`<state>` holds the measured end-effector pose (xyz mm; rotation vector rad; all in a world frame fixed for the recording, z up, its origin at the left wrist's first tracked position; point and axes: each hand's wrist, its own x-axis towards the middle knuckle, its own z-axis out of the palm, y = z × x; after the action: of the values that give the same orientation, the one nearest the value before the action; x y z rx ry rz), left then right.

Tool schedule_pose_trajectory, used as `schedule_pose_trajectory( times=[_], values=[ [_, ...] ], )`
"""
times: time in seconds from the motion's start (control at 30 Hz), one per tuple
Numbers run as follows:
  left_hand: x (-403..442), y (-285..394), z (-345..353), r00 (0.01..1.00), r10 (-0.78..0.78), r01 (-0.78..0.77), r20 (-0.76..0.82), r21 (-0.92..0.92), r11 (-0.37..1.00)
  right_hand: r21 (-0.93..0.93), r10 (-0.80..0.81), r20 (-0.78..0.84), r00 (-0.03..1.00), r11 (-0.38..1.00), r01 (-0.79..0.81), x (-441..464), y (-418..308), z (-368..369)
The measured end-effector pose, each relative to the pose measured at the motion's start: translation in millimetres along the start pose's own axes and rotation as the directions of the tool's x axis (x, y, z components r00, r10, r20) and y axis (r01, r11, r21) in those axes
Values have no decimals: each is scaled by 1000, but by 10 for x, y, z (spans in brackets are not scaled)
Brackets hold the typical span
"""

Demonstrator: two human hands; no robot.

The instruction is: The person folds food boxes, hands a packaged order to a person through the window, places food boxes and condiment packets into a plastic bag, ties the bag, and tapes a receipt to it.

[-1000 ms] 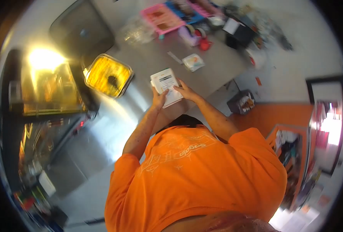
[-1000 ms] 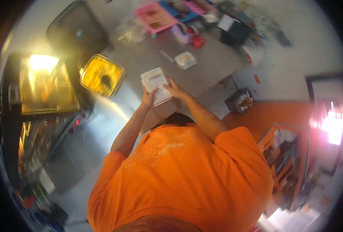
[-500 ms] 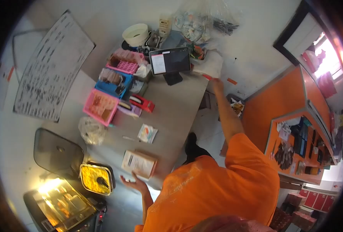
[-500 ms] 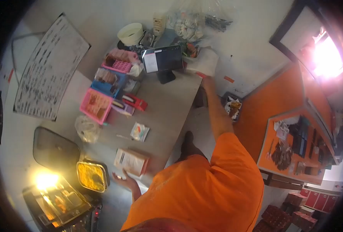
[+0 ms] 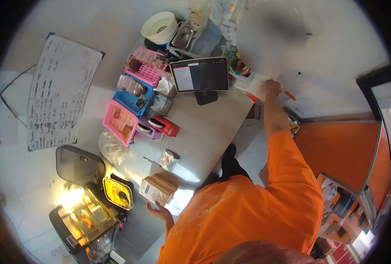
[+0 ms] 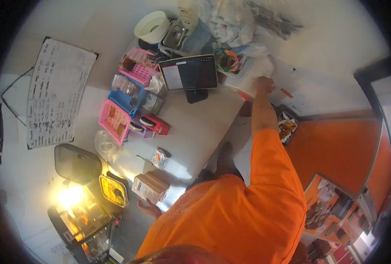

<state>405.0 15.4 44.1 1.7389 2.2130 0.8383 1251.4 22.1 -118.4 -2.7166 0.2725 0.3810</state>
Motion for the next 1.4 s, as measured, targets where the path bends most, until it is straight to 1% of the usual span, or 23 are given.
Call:
schedule_pose_trajectory(
  times=[0.1,0.17,0.23,0.27,0.3,0.33,0.47,0.53,0.6,0.63,0.67,0.7,0.73,0.8,0.9,0.93,1.0,1.07,1.13,1.2,1.27,1.33,1.4],
  values=[
    [98,5,208,996,-38,28,-75,-124,992,144,79,-7,997,987,-77,292,48,82],
    [155,233,210,996,45,-46,-79,-17,999,441,1,190,982,893,-87,395,55,-210],
    [199,467,241,996,-70,63,-48,-140,988,545,-160,400,902,833,-94,469,-15,-563],
    [193,457,255,997,-42,31,-72,-139,990,311,-467,349,812,875,370,650,145,-695],
    [170,603,169,998,-5,-4,-63,-135,991,20,-726,262,636,663,748,839,306,-817],
    [173,682,150,997,32,-39,-65,-120,992,44,-877,90,472,477,878,979,310,-946],
    [147,1094,191,995,98,-103,-35,-230,968,724,-792,-31,609,403,560,-533,-287,-2309],
    [125,1446,223,931,100,101,350,-512,853,763,-820,64,569,407,501,-1606,-569,-2779],
    [156,1890,294,814,327,-34,480,-523,852,681,-855,209,474,475,558,-2501,-733,-2819],
    [169,2125,282,721,416,1,554,-601,799,641,-933,267,242,359,678,-2826,-760,-2707],
    [146,2281,349,679,430,126,595,-671,731,649,-877,397,271,477,593,-3528,-737,-2678],
    [132,2402,414,633,454,250,627,-721,646,758,-815,580,-9,535,372,-3819,-656,-2490],
    [153,2504,426,613,469,337,636,-747,573,824,-831,472,-293,298,481,-4279,-615,-2423],
    [210,2590,420,568,514,497,643,-765,409,935,-722,355,-594,274,226,-4997,-556,-2316],
    [374,2248,461,354,748,362,562,-819,444,838,-793,121,-597,404,-366,-5339,-502,-2052],
    [413,2072,385,458,660,378,596,-802,463,726,-890,56,-452,347,-594,-5133,-403,-1838],
    [502,1652,137,633,448,418,631,-766,489,674,-960,178,-216,279,-684,-5099,-385,-1967],
    [676,953,-138,802,47,550,596,-766,332,811,-949,315,-26,283,-511,-5227,-481,-2246],
    [890,109,-379,808,-356,535,469,-837,112,846,-919,367,146,264,-463,-5289,-439,-2206],
    [1121,-1031,-306,639,-593,521,490,-843,-135,828,-858,445,255,287,-481,-5544,-282,-2201],
    [1296,-2073,-39,474,-556,469,683,-730,-498,835,-825,473,308,309,-455,-5901,-148,-2126],
    [1546,-2361,-34,373,-617,425,693,-719,-550,842,-818,485,311,340,-419,-6157,-13,-1975],
    [1840,-2574,32,558,-568,365,605,-794,-487,842,-821,493,287,369,-393,-6294,62,-1797]
  ],
)
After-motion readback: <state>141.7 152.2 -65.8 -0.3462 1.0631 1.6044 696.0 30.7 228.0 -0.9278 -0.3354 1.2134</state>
